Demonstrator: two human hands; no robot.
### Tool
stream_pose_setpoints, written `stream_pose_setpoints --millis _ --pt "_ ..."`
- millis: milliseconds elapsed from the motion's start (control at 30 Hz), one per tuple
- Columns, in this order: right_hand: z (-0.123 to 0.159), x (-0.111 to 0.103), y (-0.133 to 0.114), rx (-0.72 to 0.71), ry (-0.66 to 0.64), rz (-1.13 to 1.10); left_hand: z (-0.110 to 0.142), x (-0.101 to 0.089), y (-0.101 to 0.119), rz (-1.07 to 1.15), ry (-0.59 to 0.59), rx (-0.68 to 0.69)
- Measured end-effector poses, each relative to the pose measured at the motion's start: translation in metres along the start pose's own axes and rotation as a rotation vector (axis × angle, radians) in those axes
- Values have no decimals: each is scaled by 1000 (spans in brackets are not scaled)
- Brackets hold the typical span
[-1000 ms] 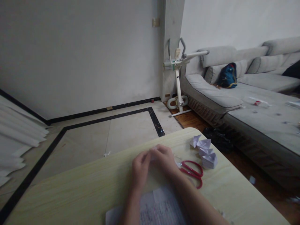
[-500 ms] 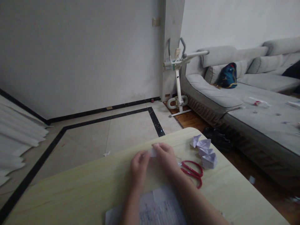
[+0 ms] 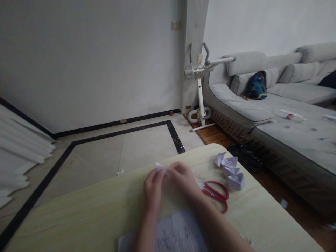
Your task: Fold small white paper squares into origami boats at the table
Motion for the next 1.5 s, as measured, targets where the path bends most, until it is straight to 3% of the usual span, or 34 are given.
stream_pose_setpoints --millis 167,400,900,1100,1500 --pt "0 0 4 8 37 -22 0 -2 -1 -107 -7 20" --pt "-2 -2 -7 34 -14 0 10 6 6 -341 -141 133" --pt "-4 -5 4 58 95 -67 5 -1 3 -135 -52 43" --pt "-4 -3 5 33 74 -181 7 4 5 -207 -126 27" --pt "-2 -6 8 -44 60 -83 5 2 2 -228 -82 41"
Point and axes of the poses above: each hand's wrist, its own z-axis away from the middle knuckle, its own x-axis out of the palm, y = z × x, the point moved 2 cm from there along -z, towards the middle knuckle, and after that the axes turned 14 degrees about -x, right-handed, at the moved point
